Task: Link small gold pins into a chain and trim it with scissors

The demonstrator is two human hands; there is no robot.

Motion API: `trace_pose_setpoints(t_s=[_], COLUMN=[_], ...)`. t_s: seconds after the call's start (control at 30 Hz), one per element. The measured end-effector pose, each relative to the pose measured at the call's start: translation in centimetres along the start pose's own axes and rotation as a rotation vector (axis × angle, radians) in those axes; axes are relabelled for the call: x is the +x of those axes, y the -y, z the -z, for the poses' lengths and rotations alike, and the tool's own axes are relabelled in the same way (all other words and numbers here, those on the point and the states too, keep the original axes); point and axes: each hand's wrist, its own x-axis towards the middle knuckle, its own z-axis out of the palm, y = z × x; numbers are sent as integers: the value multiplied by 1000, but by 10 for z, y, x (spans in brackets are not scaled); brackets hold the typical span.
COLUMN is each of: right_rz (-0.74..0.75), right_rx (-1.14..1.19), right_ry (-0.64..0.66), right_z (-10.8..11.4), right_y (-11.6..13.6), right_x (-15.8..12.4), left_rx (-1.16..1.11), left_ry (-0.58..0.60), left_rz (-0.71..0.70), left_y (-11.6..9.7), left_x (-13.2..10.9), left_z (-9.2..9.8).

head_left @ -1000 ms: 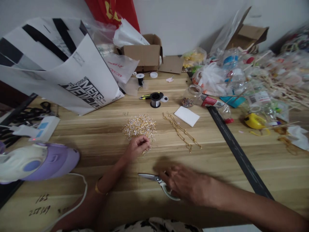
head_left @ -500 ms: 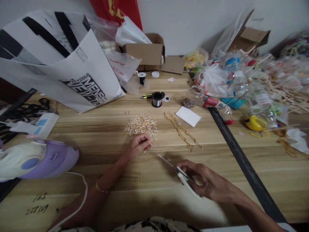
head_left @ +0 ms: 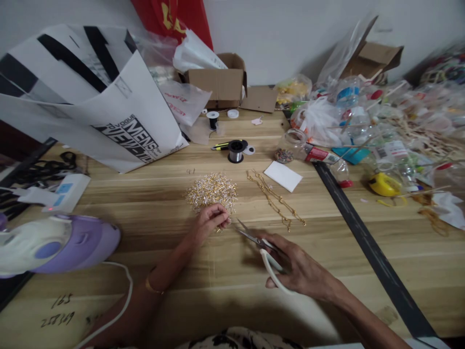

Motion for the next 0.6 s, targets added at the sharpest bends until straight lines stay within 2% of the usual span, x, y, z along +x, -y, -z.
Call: trace_pose_setpoints(t_s=[0.17, 0.6], right_rz=[-40, 95], right_rx=[-49, -147], right_ry=[-50, -62], right_z=[-6, -19], right_y=[2, 10], right_x=[11, 33], left_rx=[-25, 25], left_ry=[31, 82], left_rz=[-8, -43], left_y=[3, -2], left_x=[0, -3], left_z=[-2, -7])
